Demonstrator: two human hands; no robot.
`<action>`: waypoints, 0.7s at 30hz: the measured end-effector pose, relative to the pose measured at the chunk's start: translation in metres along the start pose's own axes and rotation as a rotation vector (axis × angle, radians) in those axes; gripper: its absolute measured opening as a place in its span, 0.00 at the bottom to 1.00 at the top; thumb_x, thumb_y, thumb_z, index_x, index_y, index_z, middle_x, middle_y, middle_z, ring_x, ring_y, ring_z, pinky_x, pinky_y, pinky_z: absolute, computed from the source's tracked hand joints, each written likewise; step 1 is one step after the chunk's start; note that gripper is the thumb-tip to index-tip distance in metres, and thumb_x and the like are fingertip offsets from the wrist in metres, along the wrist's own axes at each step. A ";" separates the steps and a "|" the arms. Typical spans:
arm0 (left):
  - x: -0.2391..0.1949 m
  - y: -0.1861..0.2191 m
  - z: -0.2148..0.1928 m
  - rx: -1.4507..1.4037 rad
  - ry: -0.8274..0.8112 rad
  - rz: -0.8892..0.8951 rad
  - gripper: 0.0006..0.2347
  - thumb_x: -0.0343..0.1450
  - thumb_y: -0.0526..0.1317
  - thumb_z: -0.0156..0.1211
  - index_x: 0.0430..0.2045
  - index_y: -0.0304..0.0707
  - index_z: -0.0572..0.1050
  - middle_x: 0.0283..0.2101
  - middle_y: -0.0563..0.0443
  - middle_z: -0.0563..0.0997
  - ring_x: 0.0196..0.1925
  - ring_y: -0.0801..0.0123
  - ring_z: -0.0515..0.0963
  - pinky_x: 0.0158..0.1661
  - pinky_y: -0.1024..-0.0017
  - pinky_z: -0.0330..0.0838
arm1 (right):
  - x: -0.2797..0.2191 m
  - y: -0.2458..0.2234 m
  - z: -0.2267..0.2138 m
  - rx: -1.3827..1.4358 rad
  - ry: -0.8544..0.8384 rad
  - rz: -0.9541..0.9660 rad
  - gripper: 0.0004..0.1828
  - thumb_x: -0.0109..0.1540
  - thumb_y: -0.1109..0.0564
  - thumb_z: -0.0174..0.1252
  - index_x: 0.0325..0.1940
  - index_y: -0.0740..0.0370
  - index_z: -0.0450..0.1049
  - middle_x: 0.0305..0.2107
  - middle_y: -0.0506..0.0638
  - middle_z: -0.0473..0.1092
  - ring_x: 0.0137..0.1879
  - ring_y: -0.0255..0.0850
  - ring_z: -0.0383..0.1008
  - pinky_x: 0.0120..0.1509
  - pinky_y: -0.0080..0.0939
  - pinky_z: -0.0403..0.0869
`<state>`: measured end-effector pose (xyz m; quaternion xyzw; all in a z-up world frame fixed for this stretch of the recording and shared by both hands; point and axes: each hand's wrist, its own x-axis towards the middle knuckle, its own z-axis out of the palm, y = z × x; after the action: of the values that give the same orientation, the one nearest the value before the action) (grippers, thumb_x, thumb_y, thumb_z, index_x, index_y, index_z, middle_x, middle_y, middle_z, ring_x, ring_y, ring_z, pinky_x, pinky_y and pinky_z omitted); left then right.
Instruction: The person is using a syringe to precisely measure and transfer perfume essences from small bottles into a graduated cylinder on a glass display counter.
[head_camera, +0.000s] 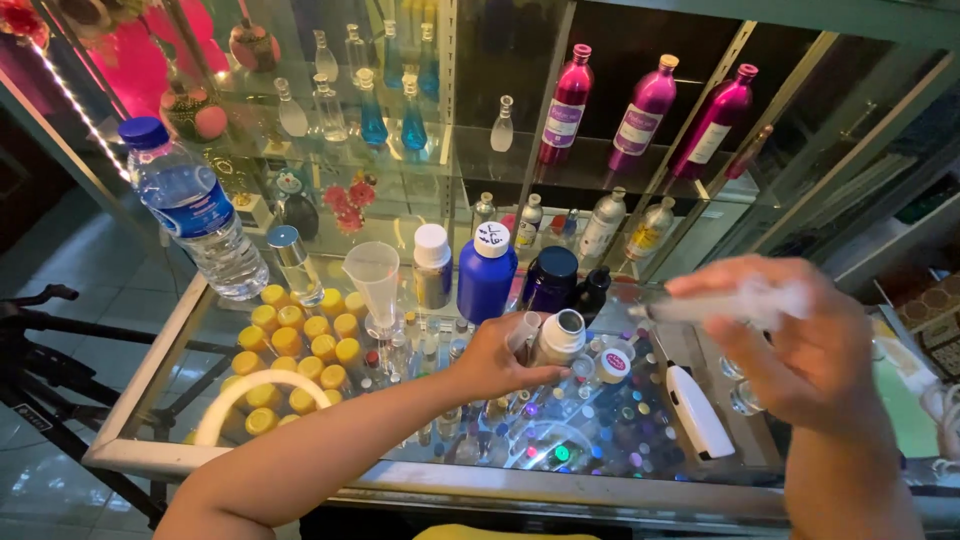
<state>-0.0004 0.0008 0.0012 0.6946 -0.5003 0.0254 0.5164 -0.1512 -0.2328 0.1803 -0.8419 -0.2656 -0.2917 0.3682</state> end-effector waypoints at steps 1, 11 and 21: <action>0.000 0.003 -0.001 0.001 0.001 -0.001 0.26 0.64 0.51 0.71 0.53 0.38 0.74 0.45 0.48 0.83 0.44 0.64 0.83 0.43 0.70 0.78 | 0.003 0.002 0.004 0.002 0.000 -0.001 0.14 0.63 0.63 0.56 0.53 0.62 0.65 0.46 0.61 0.77 0.53 0.51 0.85 0.58 0.47 0.86; 0.001 0.013 -0.006 -0.104 -0.048 -0.176 0.27 0.62 0.52 0.71 0.52 0.39 0.74 0.41 0.50 0.82 0.32 0.72 0.79 0.32 0.76 0.74 | 0.016 0.032 0.024 0.138 0.003 0.080 0.12 0.70 0.55 0.47 0.53 0.63 0.67 0.43 0.59 0.77 0.47 0.48 0.83 0.52 0.45 0.82; -0.002 0.002 -0.002 -0.076 -0.026 -0.104 0.27 0.62 0.52 0.73 0.53 0.40 0.74 0.39 0.52 0.82 0.29 0.74 0.77 0.29 0.77 0.73 | 0.009 0.063 0.033 0.349 0.096 0.027 0.14 0.72 0.57 0.47 0.61 0.61 0.64 0.45 0.58 0.75 0.52 0.50 0.82 0.58 0.49 0.86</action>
<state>-0.0019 0.0033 0.0027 0.6999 -0.4707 -0.0295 0.5364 -0.0938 -0.2424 0.1388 -0.7538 -0.2828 -0.2762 0.5249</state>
